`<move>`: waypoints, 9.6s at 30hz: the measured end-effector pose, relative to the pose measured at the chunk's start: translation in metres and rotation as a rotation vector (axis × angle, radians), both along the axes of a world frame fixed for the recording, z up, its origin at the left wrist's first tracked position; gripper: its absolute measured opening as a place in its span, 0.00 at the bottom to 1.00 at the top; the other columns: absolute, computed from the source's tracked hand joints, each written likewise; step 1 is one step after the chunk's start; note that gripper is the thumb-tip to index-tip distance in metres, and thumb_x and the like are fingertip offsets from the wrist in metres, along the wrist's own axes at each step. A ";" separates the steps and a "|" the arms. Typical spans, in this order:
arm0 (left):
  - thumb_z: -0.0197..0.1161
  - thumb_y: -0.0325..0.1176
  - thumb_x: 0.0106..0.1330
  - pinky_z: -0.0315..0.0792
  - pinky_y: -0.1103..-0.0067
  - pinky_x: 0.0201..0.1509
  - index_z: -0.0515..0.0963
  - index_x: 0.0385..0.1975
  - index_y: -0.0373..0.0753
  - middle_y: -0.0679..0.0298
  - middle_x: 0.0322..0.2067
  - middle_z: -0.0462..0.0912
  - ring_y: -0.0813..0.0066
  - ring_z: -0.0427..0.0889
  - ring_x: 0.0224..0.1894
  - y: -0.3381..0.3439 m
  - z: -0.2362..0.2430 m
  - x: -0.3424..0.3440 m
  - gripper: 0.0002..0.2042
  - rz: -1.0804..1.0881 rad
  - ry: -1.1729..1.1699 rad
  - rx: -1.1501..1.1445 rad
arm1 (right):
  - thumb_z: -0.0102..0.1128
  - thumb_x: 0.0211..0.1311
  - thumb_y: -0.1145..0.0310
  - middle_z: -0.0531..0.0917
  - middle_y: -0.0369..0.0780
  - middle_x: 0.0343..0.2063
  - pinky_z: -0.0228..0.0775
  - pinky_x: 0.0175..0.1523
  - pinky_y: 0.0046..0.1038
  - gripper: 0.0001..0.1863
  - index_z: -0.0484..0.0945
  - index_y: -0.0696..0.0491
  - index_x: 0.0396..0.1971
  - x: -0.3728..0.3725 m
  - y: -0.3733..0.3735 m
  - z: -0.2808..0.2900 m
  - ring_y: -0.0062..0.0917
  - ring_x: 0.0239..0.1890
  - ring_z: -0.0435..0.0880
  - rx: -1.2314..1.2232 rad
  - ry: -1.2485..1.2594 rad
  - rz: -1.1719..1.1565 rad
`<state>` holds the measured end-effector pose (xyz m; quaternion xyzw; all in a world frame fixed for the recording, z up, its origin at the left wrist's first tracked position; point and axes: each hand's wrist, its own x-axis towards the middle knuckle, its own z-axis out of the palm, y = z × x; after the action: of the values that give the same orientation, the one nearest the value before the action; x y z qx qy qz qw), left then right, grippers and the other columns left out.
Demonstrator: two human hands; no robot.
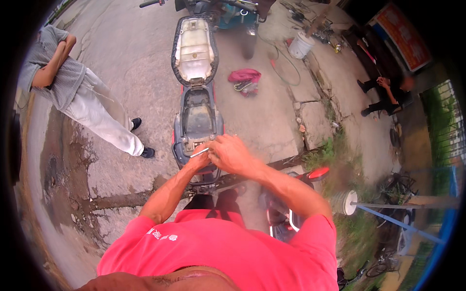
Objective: The person works on the internal components of a moped by using a screwdriver to remove and replace screws around the battery and motor area.
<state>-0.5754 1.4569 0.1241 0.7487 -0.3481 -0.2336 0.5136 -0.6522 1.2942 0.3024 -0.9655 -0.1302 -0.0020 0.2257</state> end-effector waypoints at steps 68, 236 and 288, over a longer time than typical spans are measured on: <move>0.57 0.45 0.76 0.76 0.67 0.43 0.81 0.49 0.38 0.57 0.37 0.87 0.69 0.85 0.41 -0.016 0.010 0.004 0.16 0.028 0.102 0.188 | 0.52 0.70 0.33 0.76 0.33 0.19 0.60 0.20 0.25 0.33 0.82 0.54 0.33 -0.011 -0.007 -0.081 0.18 0.17 0.73 1.131 0.871 -0.731; 0.52 0.45 0.74 0.80 0.58 0.36 0.79 0.50 0.43 0.49 0.36 0.86 0.50 0.88 0.34 -0.016 0.045 -0.009 0.16 0.035 0.001 0.374 | 0.56 0.66 0.53 0.89 0.51 0.36 0.80 0.44 0.41 0.22 0.87 0.57 0.37 0.044 -0.026 -0.044 0.41 0.42 0.90 -0.228 0.871 -0.118; 0.63 0.42 0.67 0.79 0.59 0.51 0.81 0.54 0.39 0.46 0.47 0.87 0.45 0.86 0.51 -0.015 0.043 0.004 0.19 0.095 0.179 0.400 | 0.47 0.72 0.35 0.87 0.35 0.31 0.72 0.35 0.26 0.34 0.86 0.53 0.44 0.014 0.003 -0.035 0.23 0.28 0.83 0.937 0.893 -0.860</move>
<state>-0.5714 1.4415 0.1666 0.8274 -0.2121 -0.3394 0.3940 -0.6385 1.2967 0.2677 -0.6442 0.3737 0.2450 0.6207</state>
